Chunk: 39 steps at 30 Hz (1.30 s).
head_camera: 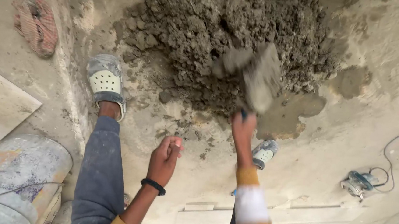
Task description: Using a trowel to mix and apply mortar on a construction floor.
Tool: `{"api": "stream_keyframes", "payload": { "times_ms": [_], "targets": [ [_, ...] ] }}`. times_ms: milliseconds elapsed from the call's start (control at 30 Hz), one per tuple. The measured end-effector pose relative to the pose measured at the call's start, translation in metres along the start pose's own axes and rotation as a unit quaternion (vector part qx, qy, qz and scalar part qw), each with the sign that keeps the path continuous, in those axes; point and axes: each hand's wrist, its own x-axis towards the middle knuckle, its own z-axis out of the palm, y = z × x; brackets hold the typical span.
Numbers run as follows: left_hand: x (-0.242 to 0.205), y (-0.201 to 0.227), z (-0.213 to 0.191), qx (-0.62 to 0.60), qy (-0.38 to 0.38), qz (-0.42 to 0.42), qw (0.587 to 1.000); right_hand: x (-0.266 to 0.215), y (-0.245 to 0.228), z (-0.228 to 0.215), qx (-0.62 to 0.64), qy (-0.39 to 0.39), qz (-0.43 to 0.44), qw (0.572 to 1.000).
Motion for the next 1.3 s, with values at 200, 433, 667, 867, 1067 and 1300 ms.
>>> {"api": "stream_keyframes", "payload": {
  "times_ms": [200,433,667,867,1067,1300],
  "targets": [
    [0.002,-0.01,0.008,-0.002,-0.01,-0.009,1.0,-0.015,-0.033,-0.056,0.017,-0.02,0.038,0.999],
    [0.001,-0.003,0.008,-0.027,-0.004,-0.035,0.999,-0.046,-0.077,-0.041,0.275,-0.134,0.319,0.897],
    [-0.013,-0.032,0.014,-0.076,-0.006,-0.015,0.997,0.053,-0.032,0.086,0.087,-0.154,0.345,0.922],
    [-0.002,-0.035,0.018,-0.051,0.003,-0.005,0.999,-0.035,-0.007,0.024,-0.284,-0.149,0.056,0.946],
    [0.006,-0.022,0.009,-0.052,0.019,-0.01,0.998,0.0,-0.041,-0.016,0.222,-0.18,0.333,0.898],
    [-0.001,-0.027,0.004,-0.064,0.002,0.012,0.998,0.14,-0.031,0.082,0.271,-0.189,0.416,0.848]
  ]
}}
